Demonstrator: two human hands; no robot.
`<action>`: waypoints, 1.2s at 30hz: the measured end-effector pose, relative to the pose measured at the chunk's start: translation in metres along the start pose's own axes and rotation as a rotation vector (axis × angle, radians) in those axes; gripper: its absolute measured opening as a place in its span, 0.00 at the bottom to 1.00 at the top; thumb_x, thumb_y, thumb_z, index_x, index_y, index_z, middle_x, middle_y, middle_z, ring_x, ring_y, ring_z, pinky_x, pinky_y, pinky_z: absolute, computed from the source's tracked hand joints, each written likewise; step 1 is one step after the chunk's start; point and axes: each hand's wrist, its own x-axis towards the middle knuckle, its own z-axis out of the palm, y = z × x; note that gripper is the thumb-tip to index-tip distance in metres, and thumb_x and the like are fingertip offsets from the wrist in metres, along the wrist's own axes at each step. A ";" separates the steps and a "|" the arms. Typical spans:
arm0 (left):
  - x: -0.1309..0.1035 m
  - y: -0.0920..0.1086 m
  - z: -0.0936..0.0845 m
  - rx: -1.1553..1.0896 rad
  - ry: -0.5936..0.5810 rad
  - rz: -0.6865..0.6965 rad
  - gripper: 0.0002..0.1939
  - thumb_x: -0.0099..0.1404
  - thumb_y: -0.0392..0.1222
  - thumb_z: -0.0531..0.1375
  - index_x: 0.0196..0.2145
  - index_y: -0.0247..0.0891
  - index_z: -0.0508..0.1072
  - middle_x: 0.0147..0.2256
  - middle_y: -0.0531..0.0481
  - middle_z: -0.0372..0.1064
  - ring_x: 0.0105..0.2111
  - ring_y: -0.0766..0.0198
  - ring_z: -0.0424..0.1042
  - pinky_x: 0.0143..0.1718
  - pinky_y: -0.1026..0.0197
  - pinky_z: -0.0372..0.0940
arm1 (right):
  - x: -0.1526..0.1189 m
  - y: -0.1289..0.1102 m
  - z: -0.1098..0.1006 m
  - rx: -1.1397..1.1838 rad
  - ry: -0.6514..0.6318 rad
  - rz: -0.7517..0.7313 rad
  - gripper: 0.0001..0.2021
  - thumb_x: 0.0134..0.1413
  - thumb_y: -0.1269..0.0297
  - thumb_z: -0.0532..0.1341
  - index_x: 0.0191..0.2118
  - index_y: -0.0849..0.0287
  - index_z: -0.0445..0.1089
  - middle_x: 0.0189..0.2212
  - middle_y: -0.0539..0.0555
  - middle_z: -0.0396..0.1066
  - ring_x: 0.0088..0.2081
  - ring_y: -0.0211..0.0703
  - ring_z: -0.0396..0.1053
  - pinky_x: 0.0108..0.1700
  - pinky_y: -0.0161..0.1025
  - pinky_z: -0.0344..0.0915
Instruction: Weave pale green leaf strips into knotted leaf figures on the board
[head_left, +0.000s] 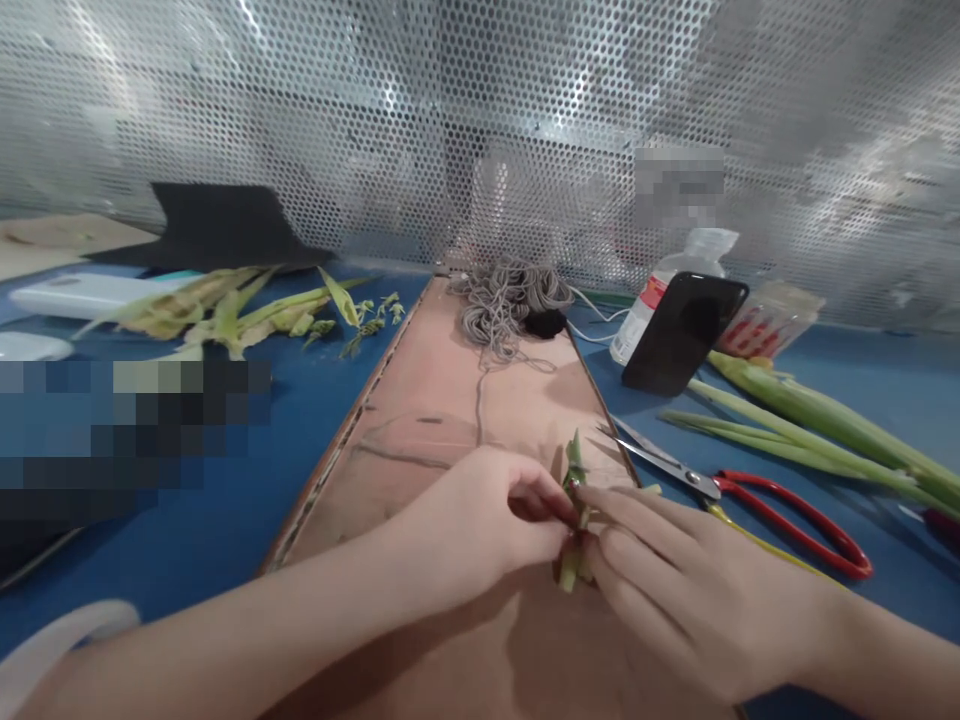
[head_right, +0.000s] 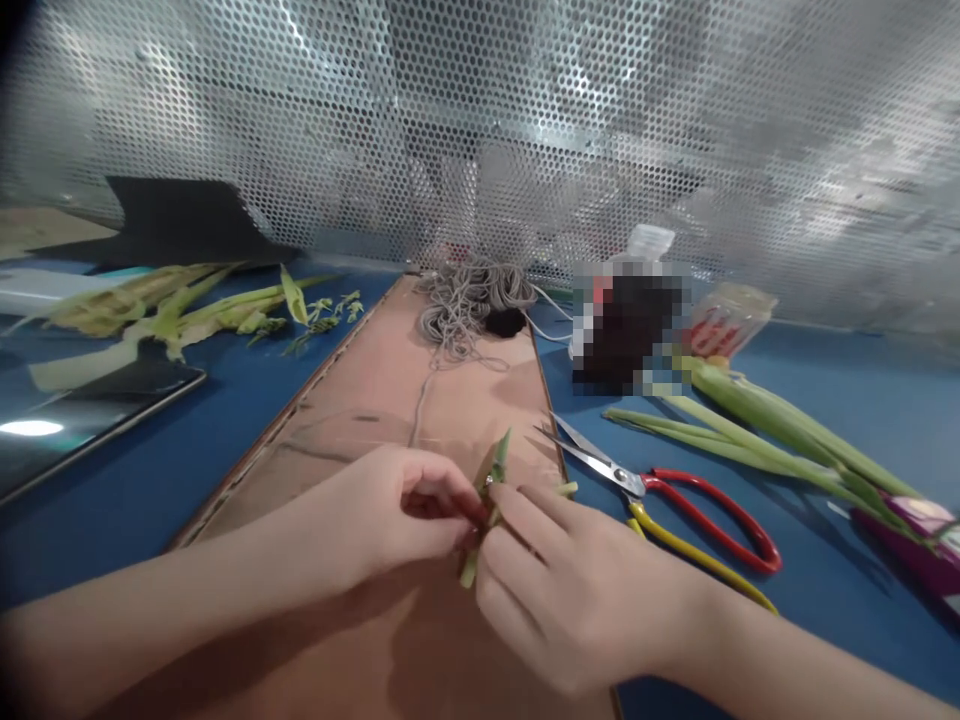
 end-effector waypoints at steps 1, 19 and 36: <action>0.000 0.001 0.000 -0.005 -0.002 -0.015 0.08 0.49 0.36 0.59 0.29 0.34 0.73 0.26 0.50 0.72 0.28 0.64 0.70 0.28 0.67 0.63 | 0.001 0.002 0.000 0.015 -0.015 -0.014 0.16 0.54 0.76 0.45 0.23 0.61 0.66 0.20 0.54 0.65 0.32 0.45 0.67 0.36 0.44 0.65; 0.006 0.000 0.002 0.003 0.020 -0.080 0.03 0.46 0.33 0.56 0.22 0.38 0.70 0.22 0.53 0.70 0.23 0.66 0.68 0.23 0.67 0.60 | -0.004 0.019 0.009 0.144 0.023 -0.128 0.17 0.55 0.73 0.44 0.24 0.56 0.67 0.22 0.52 0.68 0.34 0.45 0.68 0.33 0.42 0.66; 0.005 0.004 0.005 0.176 0.014 -0.123 0.07 0.45 0.32 0.54 0.23 0.35 0.70 0.21 0.56 0.68 0.21 0.71 0.64 0.21 0.71 0.57 | -0.007 0.023 0.014 0.396 0.126 0.138 0.06 0.51 0.75 0.52 0.32 0.61 0.64 0.25 0.54 0.67 0.33 0.41 0.65 0.35 0.40 0.65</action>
